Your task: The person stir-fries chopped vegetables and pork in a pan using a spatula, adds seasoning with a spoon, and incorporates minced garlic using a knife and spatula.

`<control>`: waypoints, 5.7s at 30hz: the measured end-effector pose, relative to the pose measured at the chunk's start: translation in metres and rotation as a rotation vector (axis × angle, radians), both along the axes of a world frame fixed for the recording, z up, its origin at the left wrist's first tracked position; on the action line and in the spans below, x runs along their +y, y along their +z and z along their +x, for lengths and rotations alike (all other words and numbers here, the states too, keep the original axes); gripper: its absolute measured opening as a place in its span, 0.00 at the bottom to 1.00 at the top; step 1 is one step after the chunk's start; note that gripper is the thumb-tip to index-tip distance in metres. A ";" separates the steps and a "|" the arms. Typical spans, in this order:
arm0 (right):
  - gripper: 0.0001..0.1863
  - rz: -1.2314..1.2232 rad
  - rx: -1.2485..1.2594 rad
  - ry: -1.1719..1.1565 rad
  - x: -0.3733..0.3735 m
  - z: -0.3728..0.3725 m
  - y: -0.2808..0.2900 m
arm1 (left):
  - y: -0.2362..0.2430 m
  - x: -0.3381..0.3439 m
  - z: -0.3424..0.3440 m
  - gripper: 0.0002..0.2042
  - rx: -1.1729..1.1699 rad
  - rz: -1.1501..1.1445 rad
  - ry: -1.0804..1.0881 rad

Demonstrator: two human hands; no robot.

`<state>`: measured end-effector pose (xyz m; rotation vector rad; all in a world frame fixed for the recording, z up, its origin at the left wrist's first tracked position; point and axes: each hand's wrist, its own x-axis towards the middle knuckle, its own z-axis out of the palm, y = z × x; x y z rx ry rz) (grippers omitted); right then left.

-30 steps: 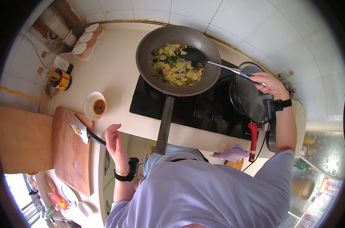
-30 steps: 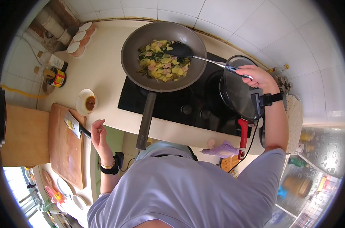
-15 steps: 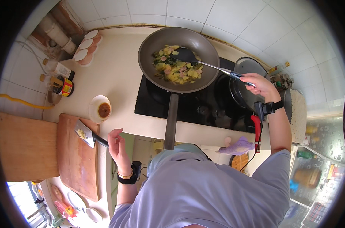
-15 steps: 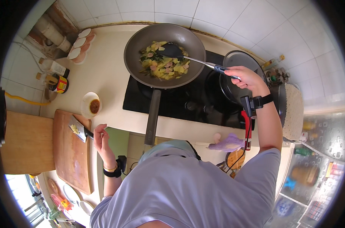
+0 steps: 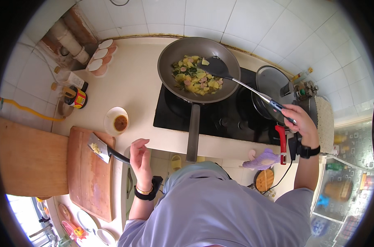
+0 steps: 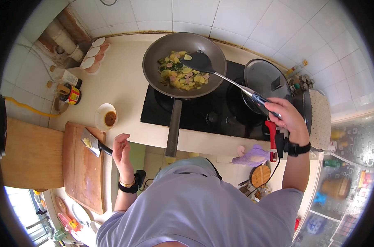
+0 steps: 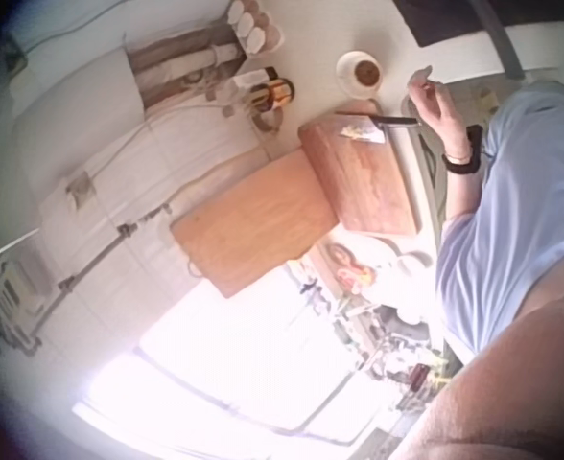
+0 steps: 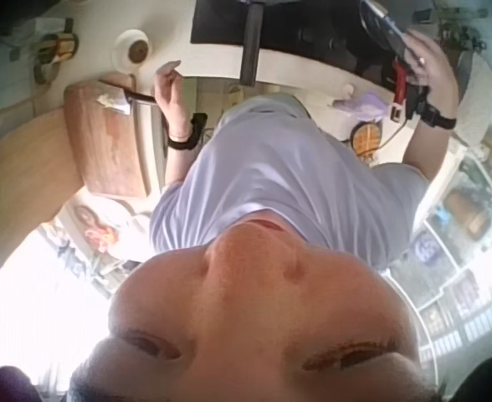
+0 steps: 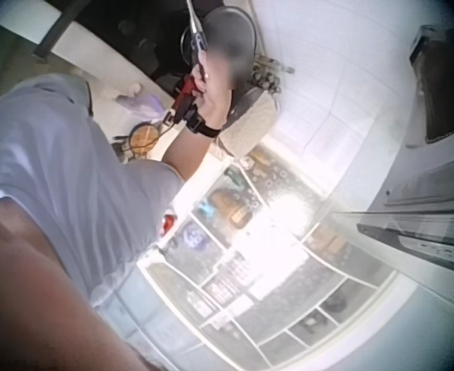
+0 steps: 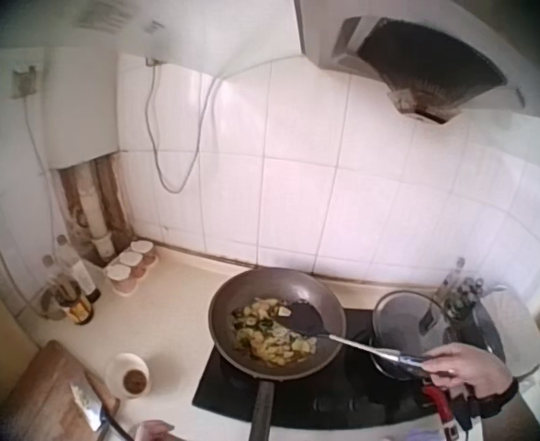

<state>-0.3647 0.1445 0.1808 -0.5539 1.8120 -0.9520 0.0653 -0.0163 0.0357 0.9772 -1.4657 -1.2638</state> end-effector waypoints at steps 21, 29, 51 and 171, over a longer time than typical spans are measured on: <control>0.21 -0.575 -0.207 -0.080 0.001 0.167 -0.058 | 0.054 0.064 -0.183 0.14 0.345 0.732 -0.710; 0.18 -0.459 -0.008 -0.047 0.010 0.129 -0.064 | 0.046 0.077 -0.224 0.13 0.401 0.866 -0.721; 0.13 0.048 0.124 0.300 -0.048 0.044 -0.028 | 0.026 0.056 -0.281 0.16 0.493 0.922 -0.642; 0.08 -0.771 0.215 -0.418 -0.020 0.074 -0.103 | 0.033 0.064 0.059 0.11 0.309 0.421 -0.079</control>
